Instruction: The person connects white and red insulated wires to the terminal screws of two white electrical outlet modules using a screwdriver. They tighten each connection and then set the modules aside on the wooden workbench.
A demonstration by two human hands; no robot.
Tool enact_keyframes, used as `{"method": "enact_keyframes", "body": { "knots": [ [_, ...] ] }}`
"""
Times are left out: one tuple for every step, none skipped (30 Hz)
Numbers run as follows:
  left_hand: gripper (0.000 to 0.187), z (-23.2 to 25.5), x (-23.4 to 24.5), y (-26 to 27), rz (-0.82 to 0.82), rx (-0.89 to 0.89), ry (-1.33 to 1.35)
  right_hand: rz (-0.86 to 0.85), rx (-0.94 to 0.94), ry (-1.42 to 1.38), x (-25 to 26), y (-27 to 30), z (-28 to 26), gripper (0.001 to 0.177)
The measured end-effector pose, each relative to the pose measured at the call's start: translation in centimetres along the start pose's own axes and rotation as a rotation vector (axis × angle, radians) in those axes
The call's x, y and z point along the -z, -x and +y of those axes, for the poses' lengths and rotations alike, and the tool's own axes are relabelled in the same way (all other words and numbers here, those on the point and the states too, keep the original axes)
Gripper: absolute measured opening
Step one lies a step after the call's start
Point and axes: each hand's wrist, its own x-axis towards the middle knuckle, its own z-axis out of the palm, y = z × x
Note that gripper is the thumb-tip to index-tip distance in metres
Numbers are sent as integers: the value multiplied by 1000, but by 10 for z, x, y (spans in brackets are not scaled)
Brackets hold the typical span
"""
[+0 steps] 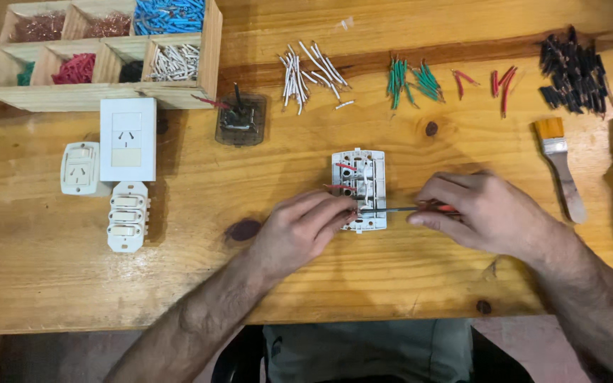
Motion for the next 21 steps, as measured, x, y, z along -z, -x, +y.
{"method": "enact_keyframes", "body": {
  "knots": [
    [21,-2,1,1,5,29,19,-8,-13,35,0,-1,1,24],
    [21,-3,3,2,2,30,14,-5,-9,31,-1,-1,3,24],
    [23,-4,4,3,-15,73,30,27,-36,23,-1,1,5,30],
    [25,-6,5,3,-33,116,45,58,-62,15,-1,2,7,43],
    [25,-6,6,2,-34,111,47,61,-65,18,0,1,5,43],
    [27,-6,6,2,-32,122,65,72,-46,-18,2,1,3,36],
    [28,-6,6,3,-29,137,83,78,-25,-55,3,0,2,30],
    [28,-6,6,3,-27,136,85,78,-26,-53,2,0,2,30],
    [26,-5,5,4,-30,178,113,94,33,-23,1,0,2,26],
    [23,-5,4,4,-33,220,142,110,92,8,0,0,1,23],
    [23,-5,4,4,-30,223,144,106,92,8,-2,1,3,23],
    [20,-5,4,3,-39,252,177,101,91,27,-4,2,4,23],
    [17,-5,5,2,-48,279,207,97,93,46,-6,2,5,23],
    [17,-5,5,2,-46,282,207,95,95,45,-6,3,2,23],
    [16,-5,5,2,-46,273,202,99,49,41,-7,3,-1,25],
    [15,-6,5,2,-45,265,197,103,3,36,-8,4,-4,26],
    [15,-7,3,3,-44,267,198,101,4,36,-7,5,-5,26],
    [16,-8,2,4,-29,249,193,100,19,67,-7,5,-5,25],
    [16,-9,0,5,-13,234,189,98,35,97,-6,6,-6,25],
    [16,-9,-1,6,-12,237,190,95,36,95,-7,7,-4,25],
    [17,-9,-1,5,7,225,192,72,52,151,-8,8,-3,24]
  ]
}}
